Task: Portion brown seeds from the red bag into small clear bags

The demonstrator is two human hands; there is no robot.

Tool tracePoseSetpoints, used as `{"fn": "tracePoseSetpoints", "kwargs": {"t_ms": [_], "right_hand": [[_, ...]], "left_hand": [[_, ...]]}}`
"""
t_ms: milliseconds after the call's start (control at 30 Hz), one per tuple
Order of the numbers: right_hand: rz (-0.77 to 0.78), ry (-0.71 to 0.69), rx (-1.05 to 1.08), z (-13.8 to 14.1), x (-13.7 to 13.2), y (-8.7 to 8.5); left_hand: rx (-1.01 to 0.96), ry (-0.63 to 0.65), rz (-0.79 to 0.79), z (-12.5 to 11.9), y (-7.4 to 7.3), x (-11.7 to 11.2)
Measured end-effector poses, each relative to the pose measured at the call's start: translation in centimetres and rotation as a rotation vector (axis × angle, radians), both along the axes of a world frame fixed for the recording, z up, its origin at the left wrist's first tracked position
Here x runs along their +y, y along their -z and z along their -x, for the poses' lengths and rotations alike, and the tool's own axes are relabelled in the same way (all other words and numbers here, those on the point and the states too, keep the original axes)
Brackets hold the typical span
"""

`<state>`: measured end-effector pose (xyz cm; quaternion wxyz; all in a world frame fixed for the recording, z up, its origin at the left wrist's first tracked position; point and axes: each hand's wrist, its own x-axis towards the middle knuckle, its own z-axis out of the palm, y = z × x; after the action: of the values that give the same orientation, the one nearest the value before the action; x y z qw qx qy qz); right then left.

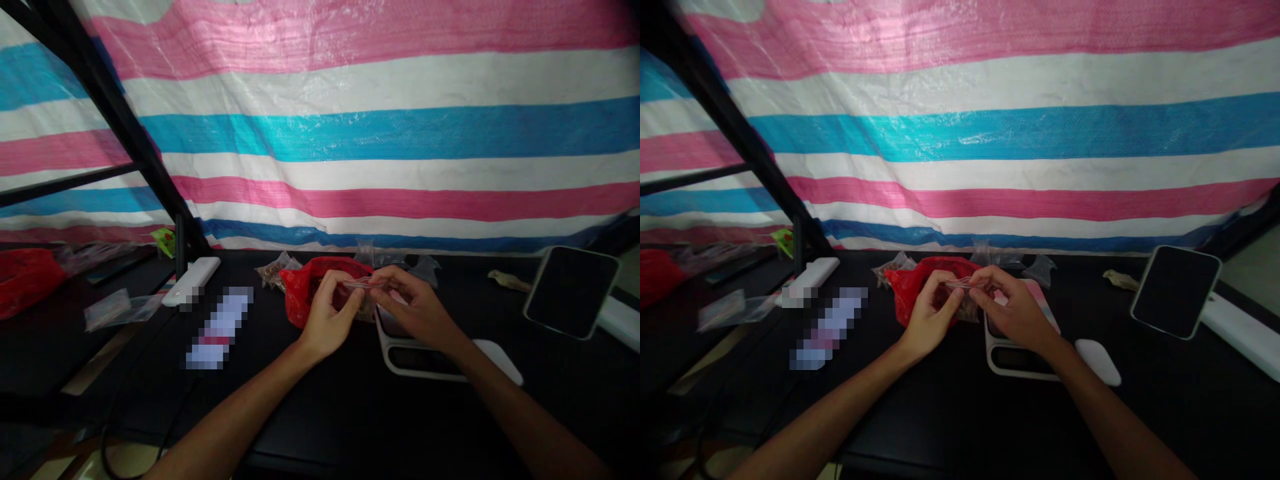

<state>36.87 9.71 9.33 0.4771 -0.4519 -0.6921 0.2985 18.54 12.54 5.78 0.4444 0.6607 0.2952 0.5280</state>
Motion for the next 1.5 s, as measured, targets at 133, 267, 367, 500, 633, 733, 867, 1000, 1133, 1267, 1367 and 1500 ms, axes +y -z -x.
{"fn": "tracePoseSetpoints", "kwargs": {"t_ms": [133,267,367,500,633,733,867,1000,1133,1267,1367,1500], "right_hand": [[0.009,0.022,0.031,-0.4,0.4,0.4],[0.050,-0.009,0.044,-0.3,0.7,0.5],[0.073,-0.020,0.021,0.0,0.7,0.2],[0.059,0.016,-0.034,0.2,0.5,-0.2],[-0.014,0.061,-0.066,0.4,0.4,0.2],[-0.085,0.072,-0.056,0.6,0.4,0.7],[-0.087,0.072,-0.024,1.2,0.3,1.2],[-0.013,0.106,0.047,2.1,0.3,1.7],[0.019,0.120,0.093,2.3,0.3,2.0],[0.011,0.141,0.103,2.3,0.3,2.0],[-0.032,0.153,0.084,2.4,0.2,1.9],[-0.071,0.163,0.037,2.6,0.1,1.8]], "left_hand": [[-0.037,0.051,0.000,0.1,-0.5,-0.2],[-0.124,0.092,0.115,0.0,-0.5,-0.4],[-0.146,0.091,0.149,0.0,-0.1,-0.3],[-0.103,0.054,0.144,0.1,0.3,0.0],[-0.035,0.013,0.119,0.2,0.3,-0.1],[0.017,0.023,0.109,0.3,0.4,-0.2],[0.058,0.023,0.082,0.3,0.5,-0.3],[0.083,-0.015,0.037,0.4,0.4,-0.3],[0.108,-0.029,0.046,0.5,0.2,-0.2],[0.135,-0.031,0.057,0.6,0.1,-0.2],[0.139,-0.017,0.053,0.5,-0.1,-0.3],[0.120,-0.037,0.053,0.5,-0.2,-0.4]]}}
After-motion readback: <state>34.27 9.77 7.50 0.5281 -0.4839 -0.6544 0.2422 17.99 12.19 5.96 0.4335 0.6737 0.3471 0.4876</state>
